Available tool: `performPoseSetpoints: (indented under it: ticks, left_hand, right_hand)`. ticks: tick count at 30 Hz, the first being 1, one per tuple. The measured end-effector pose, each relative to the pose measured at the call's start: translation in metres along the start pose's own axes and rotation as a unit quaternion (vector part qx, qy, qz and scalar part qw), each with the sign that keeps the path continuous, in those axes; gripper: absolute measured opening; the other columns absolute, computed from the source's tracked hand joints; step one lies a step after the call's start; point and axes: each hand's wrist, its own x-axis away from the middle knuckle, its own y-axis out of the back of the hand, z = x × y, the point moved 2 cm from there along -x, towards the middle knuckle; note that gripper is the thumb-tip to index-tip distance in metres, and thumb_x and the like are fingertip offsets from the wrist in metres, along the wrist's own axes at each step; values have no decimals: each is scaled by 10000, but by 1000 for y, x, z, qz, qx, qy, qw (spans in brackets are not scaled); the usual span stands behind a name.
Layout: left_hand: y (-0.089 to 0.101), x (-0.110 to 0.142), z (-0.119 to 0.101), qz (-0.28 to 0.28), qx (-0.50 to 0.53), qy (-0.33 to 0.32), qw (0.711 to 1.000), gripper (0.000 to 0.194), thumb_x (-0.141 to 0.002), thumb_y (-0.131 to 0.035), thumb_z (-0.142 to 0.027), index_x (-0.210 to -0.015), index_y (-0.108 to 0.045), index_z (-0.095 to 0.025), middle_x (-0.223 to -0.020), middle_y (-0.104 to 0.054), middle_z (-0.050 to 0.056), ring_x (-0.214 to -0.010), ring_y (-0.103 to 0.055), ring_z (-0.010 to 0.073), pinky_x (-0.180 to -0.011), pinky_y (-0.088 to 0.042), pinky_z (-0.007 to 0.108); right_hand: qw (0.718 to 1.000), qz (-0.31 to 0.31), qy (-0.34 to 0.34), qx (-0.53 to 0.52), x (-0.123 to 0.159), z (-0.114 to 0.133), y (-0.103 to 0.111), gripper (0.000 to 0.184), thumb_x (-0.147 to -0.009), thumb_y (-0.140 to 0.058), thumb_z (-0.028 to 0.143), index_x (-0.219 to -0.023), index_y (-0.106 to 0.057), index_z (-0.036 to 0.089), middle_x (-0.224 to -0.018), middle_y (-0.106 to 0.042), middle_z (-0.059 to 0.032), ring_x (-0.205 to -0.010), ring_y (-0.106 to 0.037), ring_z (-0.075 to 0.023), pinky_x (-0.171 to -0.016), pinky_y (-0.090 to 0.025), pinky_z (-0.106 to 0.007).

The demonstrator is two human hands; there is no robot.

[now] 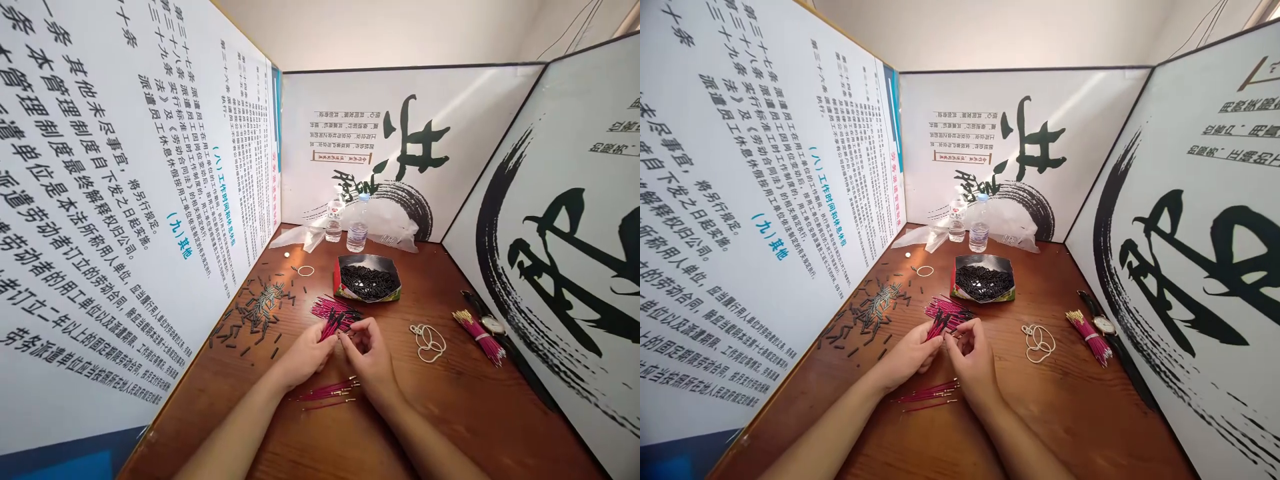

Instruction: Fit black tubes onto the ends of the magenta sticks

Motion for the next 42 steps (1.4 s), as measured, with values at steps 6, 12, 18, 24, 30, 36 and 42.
performPoseSetpoints:
  ticks: [6, 12, 18, 24, 30, 36, 42]
  left_hand:
    - [1, -2, 1, -14, -14, 6, 1000, 412, -790, -641, -511, -970, -501, -169, -553, -331, -97, -437, -216, 54, -422, -164, 217]
    - [-1, -2, 0, -2, -12, 7, 1000, 412, -813, -617, -508, -1016, -494, -171, -562, -326, -102, -428, -184, 47, -415, -150, 215]
    - [-3, -1, 0, -18, -22, -7, 1000, 433, -790, -627, -525, -977, -469, -168, -550, -304, -115, -424, -182, 41, -402, -152, 205]
    - [-4, -2, 2, -27, -19, -17, 999, 467, -770, -626, -557, -961, -444, -172, -535, -291, -125, -424, -183, 41, -395, -158, 199]
    - [-2, -2, 1, -17, 5, -4, 1000, 442, -762, -628, -550, -905, -404, -197, -520, -260, -135, -420, -159, 40, -397, -133, 195]
    - [-1, -2, 1, -5, 14, -1, 1000, 421, -768, -619, -535, -900, -387, -210, -534, -250, -134, -420, -146, 42, -397, -118, 194]
    - [-1, -3, -1, -11, -12, -16, 1000, 401, -780, -602, -532, -900, -402, -204, -538, -271, -127, -418, -170, 44, -395, -154, 194]
  right_hand:
    - [1000, 3, -13, 3, 1, -4, 1, 273, -789, -694, 402, -860, -505, 218, -674, -556, 25, -557, -486, -122, -503, -376, -235]
    - [1000, 5, -12, 1, 1, 1, 1, 245, -785, -692, 363, -846, -503, 220, -675, -552, 34, -550, -484, -116, -499, -365, -230]
    - [1000, 9, -2, 7, 0, 3, 2, 230, -798, -669, 357, -833, -489, 218, -637, -496, 58, -541, -448, -107, -506, -353, -229]
    - [999, 26, 14, 17, 0, -1, 1, 189, -826, -632, 330, -852, -488, 210, -670, -489, 58, -568, -454, -103, -531, -364, -227]
    - [998, 36, 22, 39, 3, 0, 0, 152, -841, -606, 318, -877, -514, 202, -692, -507, 44, -584, -468, -111, -542, -384, -228]
    - [985, -10, 114, 131, -29, 22, 21, 113, -880, -508, 269, -939, -563, 190, -874, -598, -33, -749, -553, -153, -687, -458, -268]
    - [868, 91, 105, 477, -118, 44, 41, 240, -863, -457, 166, -923, -687, 197, -947, -714, -63, -916, -610, -210, -834, -419, -317]
